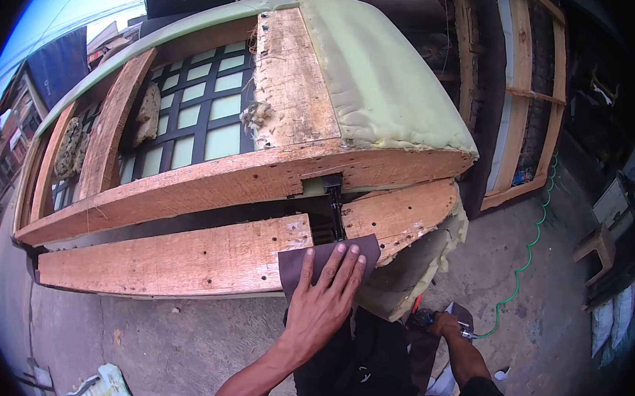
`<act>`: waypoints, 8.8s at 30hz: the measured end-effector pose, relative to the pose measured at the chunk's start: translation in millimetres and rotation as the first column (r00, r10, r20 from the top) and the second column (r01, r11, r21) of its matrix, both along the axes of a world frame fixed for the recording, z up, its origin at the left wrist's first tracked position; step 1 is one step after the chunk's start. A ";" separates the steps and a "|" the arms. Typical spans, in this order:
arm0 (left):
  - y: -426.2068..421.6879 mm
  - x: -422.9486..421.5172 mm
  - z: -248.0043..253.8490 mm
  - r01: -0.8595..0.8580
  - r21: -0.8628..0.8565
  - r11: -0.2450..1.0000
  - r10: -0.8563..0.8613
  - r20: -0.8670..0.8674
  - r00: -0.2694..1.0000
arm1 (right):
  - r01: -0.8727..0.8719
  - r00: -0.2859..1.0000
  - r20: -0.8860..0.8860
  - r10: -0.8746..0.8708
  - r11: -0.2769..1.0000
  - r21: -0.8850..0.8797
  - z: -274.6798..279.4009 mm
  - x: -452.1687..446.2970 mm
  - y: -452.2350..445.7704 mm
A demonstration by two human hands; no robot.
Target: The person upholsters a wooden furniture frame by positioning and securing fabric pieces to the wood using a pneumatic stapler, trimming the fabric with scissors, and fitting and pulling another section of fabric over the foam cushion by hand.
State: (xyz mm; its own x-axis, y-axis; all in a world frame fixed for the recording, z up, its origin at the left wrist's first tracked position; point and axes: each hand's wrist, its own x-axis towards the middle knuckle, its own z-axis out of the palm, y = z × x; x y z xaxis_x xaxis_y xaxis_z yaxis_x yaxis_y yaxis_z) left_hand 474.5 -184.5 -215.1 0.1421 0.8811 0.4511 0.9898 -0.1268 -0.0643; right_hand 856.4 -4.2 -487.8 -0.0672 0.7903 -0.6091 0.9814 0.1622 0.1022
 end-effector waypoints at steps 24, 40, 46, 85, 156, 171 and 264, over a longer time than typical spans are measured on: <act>-4.8 24.9 -41.8 -0.054 -0.120 0.991 0.057 0.023 0.998 | 0.066 0.977 -0.205 -0.057 0.997 0.038 12.2 16.9 19.8; -0.1 22.9 -70.9 -0.079 -0.014 0.997 0.078 -0.069 0.995 | -0.225 0.470 -0.594 0.652 0.740 0.634 411.2 -115.6 -9.8; -1.4 22.7 -74.2 -0.083 -0.007 0.996 0.083 -0.051 0.995 | -0.600 0.526 -0.423 0.738 0.674 0.431 424.7 -185.4 3.7; -0.3 20.2 -86.5 -0.038 0.093 0.995 0.033 0.054 0.998 | -0.716 0.519 -0.460 0.721 0.660 0.228 426.8 -203.0 18.1; -41.4 -23.6 -113.6 -0.291 0.113 0.950 -0.066 0.984 0.167 | -0.639 0.683 -0.370 0.630 0.761 0.117 433.5 -331.6 -83.3; -33.5 -17.6 -85.2 -0.060 0.106 0.992 -0.112 0.990 -0.091 | -0.129 0.355 -0.822 0.446 0.894 0.429 329.9 -157.9 -125.0; 38.8 9.5 -39.1 -0.143 0.241 0.960 0.146 0.003 0.989 | 0.264 -0.075 -0.683 0.727 0.675 0.689 145.6 -174.3 -80.6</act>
State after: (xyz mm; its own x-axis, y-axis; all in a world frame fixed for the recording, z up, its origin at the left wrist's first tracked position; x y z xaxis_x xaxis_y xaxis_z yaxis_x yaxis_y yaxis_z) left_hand 483.9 -145.6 -254.2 0.0296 0.7589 0.6505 0.9952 0.0384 -0.0900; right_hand 682.1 -84.8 -342.2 -0.3719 0.5629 0.7381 0.0679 0.8095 -0.5832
